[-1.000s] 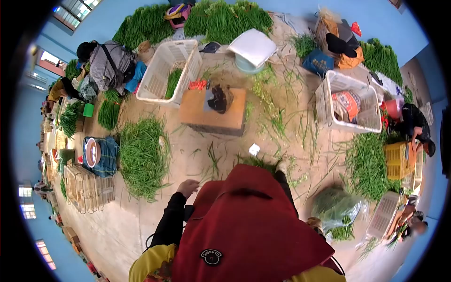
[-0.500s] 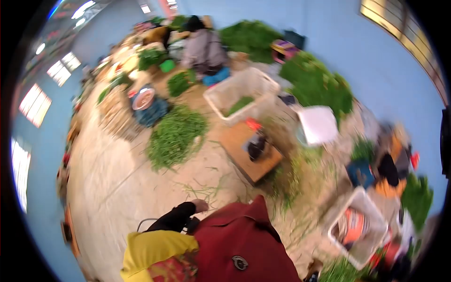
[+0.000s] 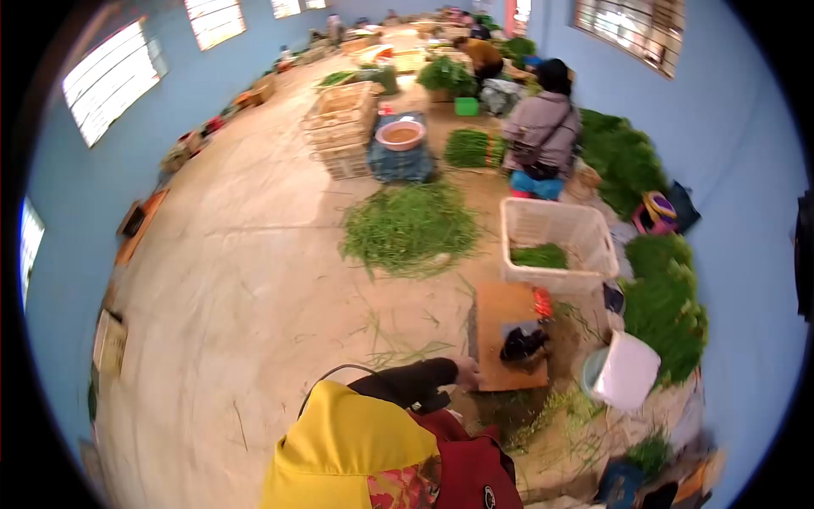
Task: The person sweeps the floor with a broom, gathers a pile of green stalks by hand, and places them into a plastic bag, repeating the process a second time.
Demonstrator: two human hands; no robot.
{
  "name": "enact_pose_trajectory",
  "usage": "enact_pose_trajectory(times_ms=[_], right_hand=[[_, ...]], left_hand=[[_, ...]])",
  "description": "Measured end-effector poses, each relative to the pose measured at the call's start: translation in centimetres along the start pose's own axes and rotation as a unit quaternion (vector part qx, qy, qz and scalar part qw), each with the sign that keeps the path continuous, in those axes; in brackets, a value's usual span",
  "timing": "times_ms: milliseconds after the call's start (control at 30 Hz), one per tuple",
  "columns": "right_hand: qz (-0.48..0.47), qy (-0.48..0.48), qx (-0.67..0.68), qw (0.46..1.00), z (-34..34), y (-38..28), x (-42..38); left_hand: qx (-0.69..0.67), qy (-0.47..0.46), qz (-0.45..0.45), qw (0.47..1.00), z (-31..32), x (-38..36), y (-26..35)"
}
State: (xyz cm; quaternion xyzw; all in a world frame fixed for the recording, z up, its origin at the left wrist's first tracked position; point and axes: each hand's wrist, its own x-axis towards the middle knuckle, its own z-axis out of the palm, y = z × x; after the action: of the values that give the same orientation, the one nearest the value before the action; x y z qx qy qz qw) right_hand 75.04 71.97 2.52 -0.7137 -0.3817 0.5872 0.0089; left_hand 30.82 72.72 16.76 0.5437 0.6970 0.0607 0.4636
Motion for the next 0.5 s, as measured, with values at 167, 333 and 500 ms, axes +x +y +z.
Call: enact_pose_trajectory(times_ms=[167, 333, 500], right_hand=[[-0.059, -0.053, -0.154, 0.985, 0.9, -6.2, 4.0], [-0.116, -0.108, -0.277, 0.948, 5.1, -10.7, 6.0], [-0.199, -0.205, -0.373, 0.883, 15.0, -14.5, 4.1]], left_hand=[[-0.204, 0.2, -0.09, 0.954, 4.4, -7.0, -11.5], [0.037, 0.291, -0.346, 0.891, 24.8, -18.9, -40.6], [-0.125, 0.169, -0.52, 0.828, 27.0, -37.6, -29.5]])
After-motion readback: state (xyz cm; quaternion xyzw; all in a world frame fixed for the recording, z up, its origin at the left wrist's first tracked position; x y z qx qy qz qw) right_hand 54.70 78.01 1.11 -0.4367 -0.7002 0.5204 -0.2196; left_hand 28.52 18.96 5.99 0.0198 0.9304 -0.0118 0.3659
